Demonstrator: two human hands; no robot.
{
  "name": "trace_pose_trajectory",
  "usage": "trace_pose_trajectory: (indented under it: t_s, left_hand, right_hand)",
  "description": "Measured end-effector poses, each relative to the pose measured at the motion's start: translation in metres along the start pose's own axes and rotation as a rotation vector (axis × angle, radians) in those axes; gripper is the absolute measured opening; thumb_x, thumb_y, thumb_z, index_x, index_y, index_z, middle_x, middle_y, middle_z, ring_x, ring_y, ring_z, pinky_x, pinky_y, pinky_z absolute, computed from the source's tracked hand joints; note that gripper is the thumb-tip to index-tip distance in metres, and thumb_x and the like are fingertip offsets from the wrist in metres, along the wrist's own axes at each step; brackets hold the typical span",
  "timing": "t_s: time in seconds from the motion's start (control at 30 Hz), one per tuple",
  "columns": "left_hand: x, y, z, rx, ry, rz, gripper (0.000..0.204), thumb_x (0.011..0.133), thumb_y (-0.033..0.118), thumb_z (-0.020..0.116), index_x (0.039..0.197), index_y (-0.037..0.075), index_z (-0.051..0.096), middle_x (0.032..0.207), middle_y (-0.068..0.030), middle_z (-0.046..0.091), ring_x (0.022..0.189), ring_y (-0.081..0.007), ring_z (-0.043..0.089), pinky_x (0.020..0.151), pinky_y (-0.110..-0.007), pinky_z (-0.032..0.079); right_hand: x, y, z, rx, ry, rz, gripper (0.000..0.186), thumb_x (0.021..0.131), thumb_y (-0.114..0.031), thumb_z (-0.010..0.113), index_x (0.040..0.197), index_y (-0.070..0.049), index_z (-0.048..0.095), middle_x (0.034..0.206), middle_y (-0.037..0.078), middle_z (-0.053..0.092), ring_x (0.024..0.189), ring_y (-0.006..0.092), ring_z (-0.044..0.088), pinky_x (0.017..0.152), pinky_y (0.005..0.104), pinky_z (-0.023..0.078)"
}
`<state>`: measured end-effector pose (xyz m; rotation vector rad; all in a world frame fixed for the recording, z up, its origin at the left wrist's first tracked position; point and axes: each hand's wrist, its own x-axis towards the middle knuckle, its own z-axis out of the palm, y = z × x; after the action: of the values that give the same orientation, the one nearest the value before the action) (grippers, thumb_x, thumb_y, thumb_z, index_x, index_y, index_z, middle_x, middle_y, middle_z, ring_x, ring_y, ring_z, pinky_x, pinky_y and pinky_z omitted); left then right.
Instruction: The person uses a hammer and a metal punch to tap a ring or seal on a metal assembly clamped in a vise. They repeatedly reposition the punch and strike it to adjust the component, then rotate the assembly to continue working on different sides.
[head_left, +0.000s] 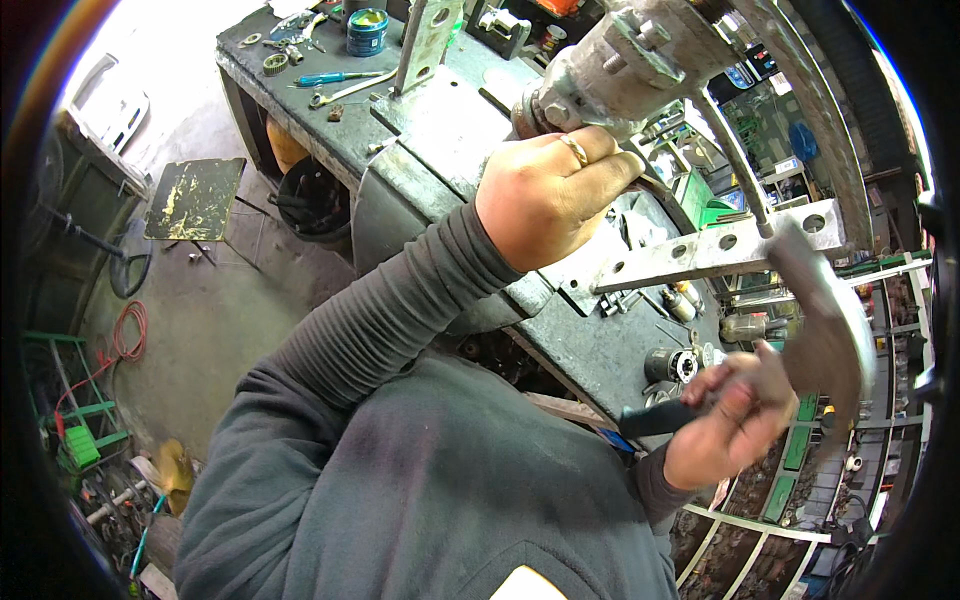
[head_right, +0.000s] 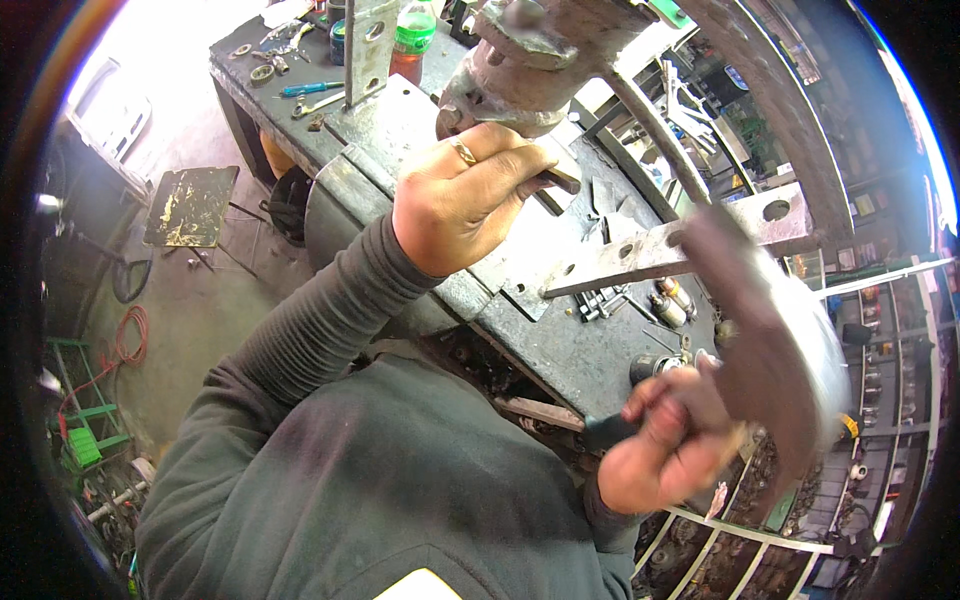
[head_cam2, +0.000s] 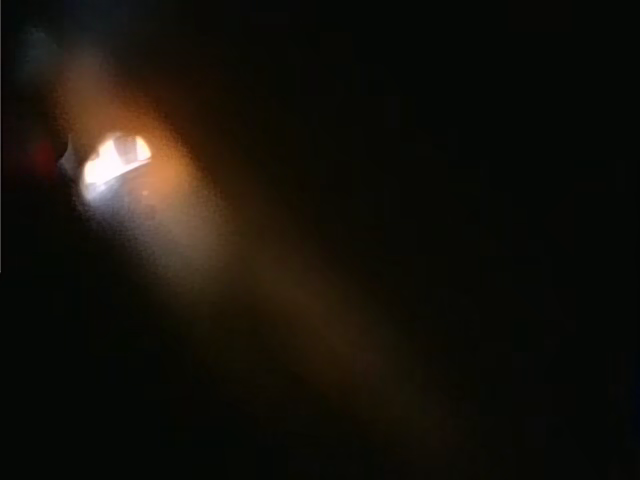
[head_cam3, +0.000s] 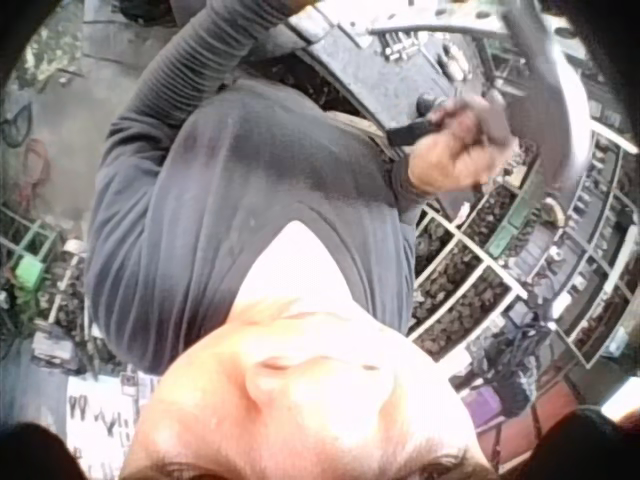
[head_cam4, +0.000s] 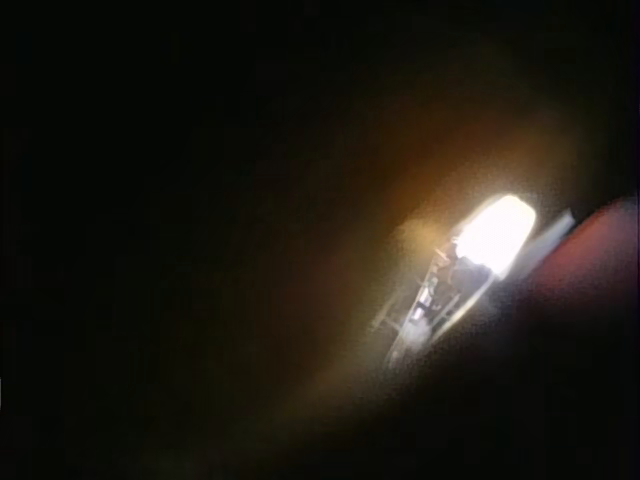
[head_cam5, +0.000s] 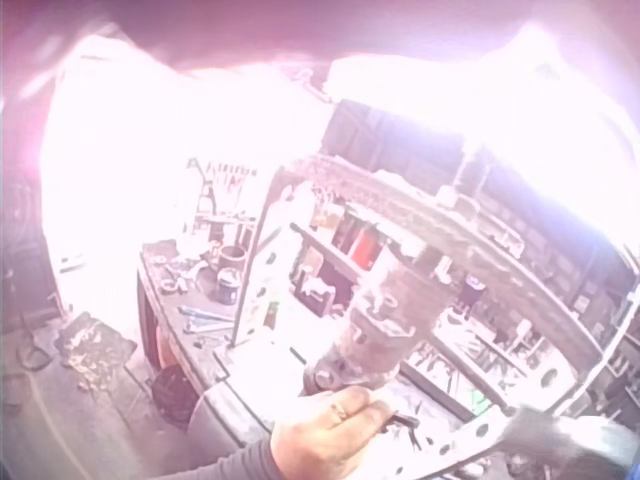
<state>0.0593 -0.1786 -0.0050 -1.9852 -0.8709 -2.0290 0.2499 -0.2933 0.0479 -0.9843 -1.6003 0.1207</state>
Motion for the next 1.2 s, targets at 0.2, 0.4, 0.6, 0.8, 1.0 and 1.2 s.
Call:
trace_pose_trajectory:
  t_s: [0.2,0.4,0.6,0.8,1.0,1.2]
  left_hand:
    - [-0.001,0.0,0.004,-0.025,-0.008,-0.004,0.034,0.064,-0.011,0.064,0.095,0.0,0.064,0.085,-0.01,0.06,0.072,-0.0241,0.062,0.062,-0.031,0.051]
    - [-0.001,-0.001,0.001,-0.024,-0.001,-0.021,0.034,0.063,-0.011,0.064,0.095,0.0,0.064,0.086,-0.0106,0.06,0.074,-0.0244,0.062,0.064,-0.031,0.051]
    - [-0.002,0.0,0.004,-0.042,-0.001,-0.022,0.035,0.062,-0.011,0.063,0.095,-0.001,0.064,0.086,-0.0106,0.06,0.075,-0.0245,0.062,0.065,-0.031,0.052]
    - [0.0,0.0,-0.001,-0.019,-0.004,-0.02,0.036,0.061,-0.01,0.063,0.096,-0.001,0.064,0.086,-0.0097,0.06,0.074,-0.024,0.062,0.064,-0.031,0.052]
    - [-0.002,-0.003,0.006,-0.008,0.014,0.007,0.032,0.062,-0.005,0.064,0.093,0.003,0.065,0.086,-0.007,0.059,0.069,-0.022,0.061,0.061,-0.03,0.051]
    - [-0.001,-0.007,0.005,0.067,0.041,0.042,0.023,0.066,0.005,0.066,0.089,0.008,0.065,0.088,-0.0031,0.059,0.068,-0.018,0.06,0.059,-0.029,0.05]
  right_hand:
    - [-0.006,0.018,-0.002,-0.091,-0.09,-0.113,0.031,0.095,-0.025,0.049,0.108,0.003,0.047,0.08,0.011,0.051,0.052,0.0122,0.045,0.045,0.0236,0.039]
    - [0.012,-0.011,-0.008,-0.045,-0.11,-0.042,0.032,0.094,-0.028,0.05,0.103,0.002,0.045,0.077,0.01,0.052,0.054,0.011,0.046,0.046,0.0234,0.039]
    - [-0.007,0.013,0.003,-0.058,-0.08,0.125,0.042,0.091,-0.022,0.057,0.121,0.003,0.041,0.085,0.012,0.054,0.056,0.0142,0.049,0.05,0.0245,0.042]
    - [0.019,-0.01,-0.013,-0.035,-0.004,-0.07,0.041,0.093,-0.038,0.049,0.1,0.002,0.045,0.076,0.012,0.05,0.05,0.0113,0.044,0.045,0.0232,0.039]
    - [-0.008,0.017,-0.005,-0.278,-0.156,0.04,0.042,0.089,-0.016,0.058,0.12,0.005,0.039,0.087,0.013,0.056,0.07,0.0195,0.051,0.06,0.0302,0.045]
    - [0.012,-0.009,-0.013,-0.001,-0.121,-0.066,0.034,0.094,-0.028,0.05,0.109,0.002,0.045,0.079,0.012,0.053,0.052,0.0122,0.045,0.045,0.023,0.036]
